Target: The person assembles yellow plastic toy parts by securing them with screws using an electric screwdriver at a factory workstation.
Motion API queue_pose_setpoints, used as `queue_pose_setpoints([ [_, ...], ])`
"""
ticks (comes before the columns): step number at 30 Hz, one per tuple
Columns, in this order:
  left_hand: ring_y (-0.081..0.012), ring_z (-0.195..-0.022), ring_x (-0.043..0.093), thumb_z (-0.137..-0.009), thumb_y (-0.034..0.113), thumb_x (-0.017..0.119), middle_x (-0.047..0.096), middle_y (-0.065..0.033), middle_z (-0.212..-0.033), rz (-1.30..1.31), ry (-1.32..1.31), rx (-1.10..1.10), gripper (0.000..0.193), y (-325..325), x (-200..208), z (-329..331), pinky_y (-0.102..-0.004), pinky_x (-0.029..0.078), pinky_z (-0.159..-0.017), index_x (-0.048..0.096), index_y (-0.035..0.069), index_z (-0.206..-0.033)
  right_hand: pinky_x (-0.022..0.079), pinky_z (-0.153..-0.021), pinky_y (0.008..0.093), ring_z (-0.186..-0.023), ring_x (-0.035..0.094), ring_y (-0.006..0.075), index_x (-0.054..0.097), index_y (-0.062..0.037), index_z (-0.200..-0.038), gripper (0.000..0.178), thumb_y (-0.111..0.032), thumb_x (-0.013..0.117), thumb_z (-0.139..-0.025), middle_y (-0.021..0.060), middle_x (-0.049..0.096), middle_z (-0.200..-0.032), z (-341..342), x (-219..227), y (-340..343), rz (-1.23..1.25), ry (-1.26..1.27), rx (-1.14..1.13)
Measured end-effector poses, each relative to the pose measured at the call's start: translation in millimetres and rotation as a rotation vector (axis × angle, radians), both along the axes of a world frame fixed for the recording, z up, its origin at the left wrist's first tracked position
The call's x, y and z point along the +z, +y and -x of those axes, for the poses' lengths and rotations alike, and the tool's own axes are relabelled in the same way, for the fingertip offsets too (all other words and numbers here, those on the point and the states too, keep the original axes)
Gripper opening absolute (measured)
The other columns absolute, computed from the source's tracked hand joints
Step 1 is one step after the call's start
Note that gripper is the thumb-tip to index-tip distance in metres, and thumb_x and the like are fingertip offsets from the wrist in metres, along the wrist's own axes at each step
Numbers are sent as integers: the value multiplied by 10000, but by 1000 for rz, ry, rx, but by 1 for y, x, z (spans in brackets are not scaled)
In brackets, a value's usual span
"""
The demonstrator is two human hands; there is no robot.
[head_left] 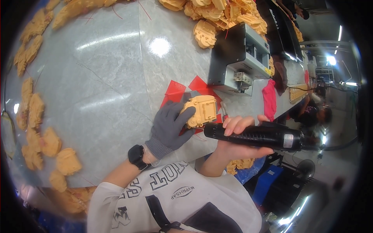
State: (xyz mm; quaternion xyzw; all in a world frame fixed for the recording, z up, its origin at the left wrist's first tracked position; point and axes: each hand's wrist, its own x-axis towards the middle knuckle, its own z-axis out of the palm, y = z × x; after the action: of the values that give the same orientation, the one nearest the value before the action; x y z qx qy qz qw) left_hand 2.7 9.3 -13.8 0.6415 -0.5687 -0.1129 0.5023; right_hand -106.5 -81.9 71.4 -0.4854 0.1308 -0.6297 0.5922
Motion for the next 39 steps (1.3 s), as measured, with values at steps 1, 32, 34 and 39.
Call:
queue_pose_setpoints([
  [1, -315, -926, 504, -649, 186, 717, 476, -134, -1063, 1, 1, -2, 583, 0, 0, 0, -421, 427, -792, 477, 94, -1172, 421, -437, 316, -429, 484, 195, 319, -32, -1188, 841, -761, 289, -769, 85, 484, -628, 0, 0, 0, 8, 7, -8],
  [32, -307, -949, 497, -655, 198, 709, 482, -128, -1064, 1, 12, -13, 568, 1, 2, -2, -420, 423, -798, 487, 93, -1168, 454, -424, 313, -463, 528, 231, 300, 11, -1159, 860, -690, 524, -713, 143, 530, -653, -13, -1, 3, 122, 87, 167],
  [34, -306, -951, 497, -657, 202, 707, 486, -128, -1053, 5, 13, -18, 563, 1, 3, -2, -420, 421, -803, 489, 91, -1164, 424, -433, 282, -434, 500, 191, 323, -48, -1122, 798, -745, 397, -740, 95, 501, -634, -15, -1, 4, 174, 182, 130],
  [39, -308, -953, 498, -659, 204, 704, 492, -128, -1044, 2, 16, -11, 557, 2, 3, -3, -419, 420, -807, 492, 93, -1162, 423, -432, 276, -431, 491, 183, 328, -51, -1116, 776, -720, 436, -738, 92, 499, -640, -20, -5, 7, 212, 207, 137],
])
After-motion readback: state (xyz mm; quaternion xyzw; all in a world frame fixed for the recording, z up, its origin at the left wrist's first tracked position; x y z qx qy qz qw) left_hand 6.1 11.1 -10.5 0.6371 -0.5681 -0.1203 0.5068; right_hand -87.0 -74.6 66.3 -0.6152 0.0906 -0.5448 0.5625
